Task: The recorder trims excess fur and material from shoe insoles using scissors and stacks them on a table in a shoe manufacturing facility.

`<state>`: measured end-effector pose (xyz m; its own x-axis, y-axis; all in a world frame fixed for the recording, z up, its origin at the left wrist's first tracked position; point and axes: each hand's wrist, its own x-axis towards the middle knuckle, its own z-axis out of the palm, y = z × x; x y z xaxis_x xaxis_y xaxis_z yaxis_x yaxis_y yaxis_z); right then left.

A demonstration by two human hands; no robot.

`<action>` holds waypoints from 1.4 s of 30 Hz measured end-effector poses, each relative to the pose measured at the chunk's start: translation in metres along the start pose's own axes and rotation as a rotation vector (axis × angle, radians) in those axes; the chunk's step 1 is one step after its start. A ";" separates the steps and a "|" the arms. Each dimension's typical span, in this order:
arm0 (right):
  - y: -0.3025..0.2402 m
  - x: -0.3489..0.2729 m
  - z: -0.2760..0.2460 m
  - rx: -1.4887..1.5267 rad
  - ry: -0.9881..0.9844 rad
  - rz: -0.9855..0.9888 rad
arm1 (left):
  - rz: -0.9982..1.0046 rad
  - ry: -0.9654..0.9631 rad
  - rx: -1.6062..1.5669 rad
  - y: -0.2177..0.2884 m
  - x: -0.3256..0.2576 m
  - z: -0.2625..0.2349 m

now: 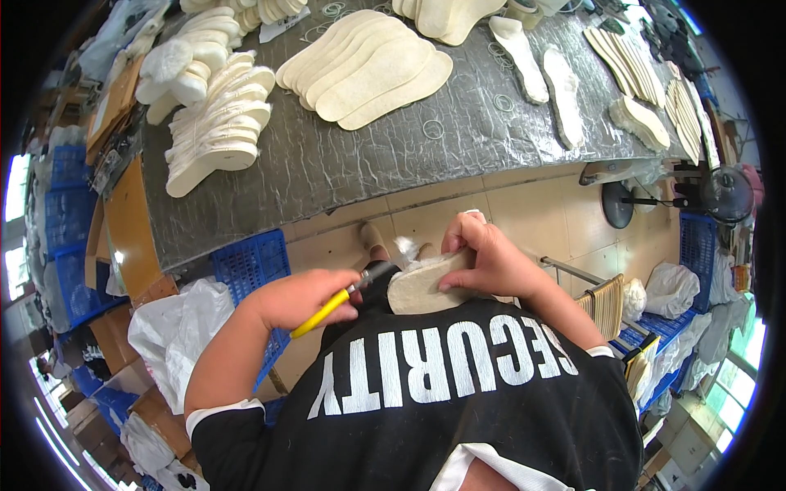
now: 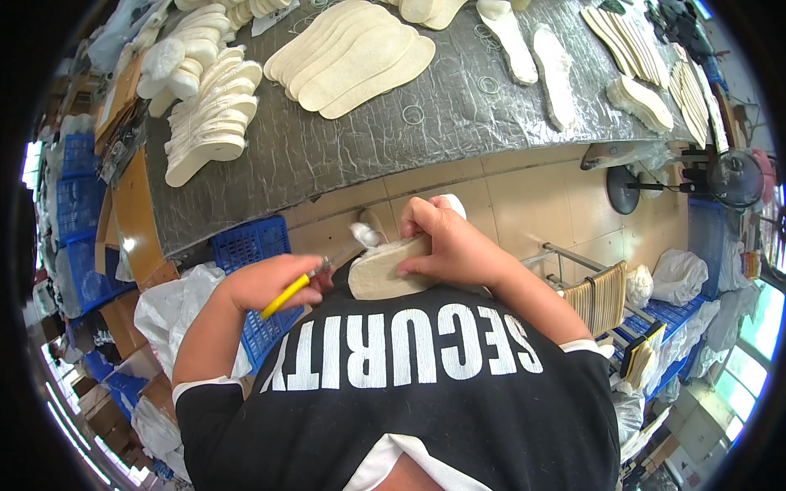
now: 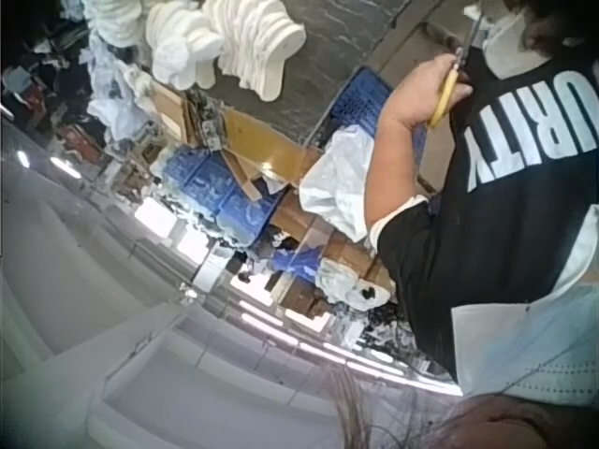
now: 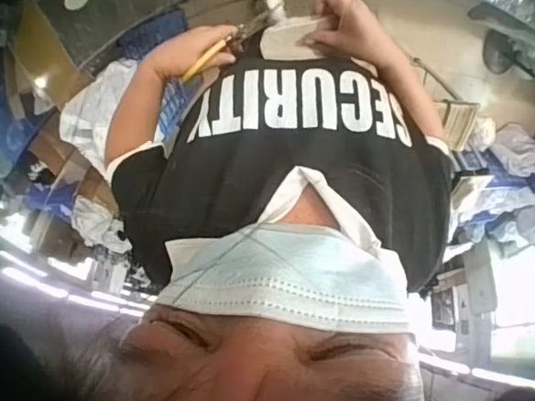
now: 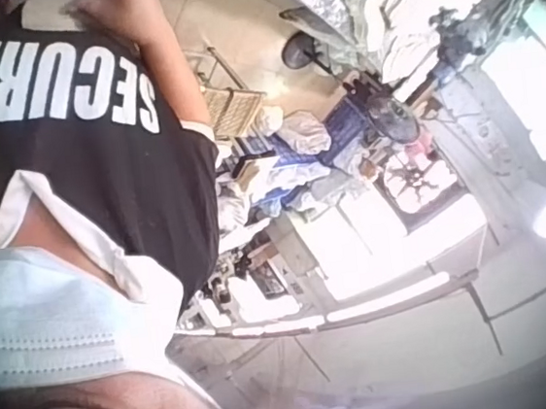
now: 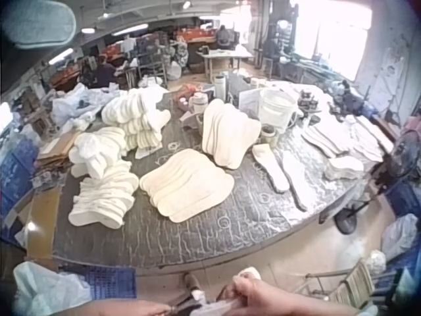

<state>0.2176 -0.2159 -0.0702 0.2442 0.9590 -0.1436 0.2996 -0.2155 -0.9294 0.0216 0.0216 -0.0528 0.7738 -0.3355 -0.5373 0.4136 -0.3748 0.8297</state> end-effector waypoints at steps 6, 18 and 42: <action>-0.002 0.006 -0.005 -0.032 -0.001 0.042 | 0.071 0.262 -0.196 0.017 0.042 0.012; 0.061 -0.050 0.032 1.513 0.139 0.290 | 0.245 0.506 -0.780 0.052 0.139 0.036; 0.056 -0.064 0.009 1.560 0.976 -0.067 | 0.097 0.135 0.259 0.073 0.148 0.064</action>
<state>0.2109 -0.2876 -0.1160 0.8236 0.3999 -0.4021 -0.5566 0.7059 -0.4381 0.1355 -0.1102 -0.0814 0.8678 -0.2691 -0.4177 0.2118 -0.5600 0.8009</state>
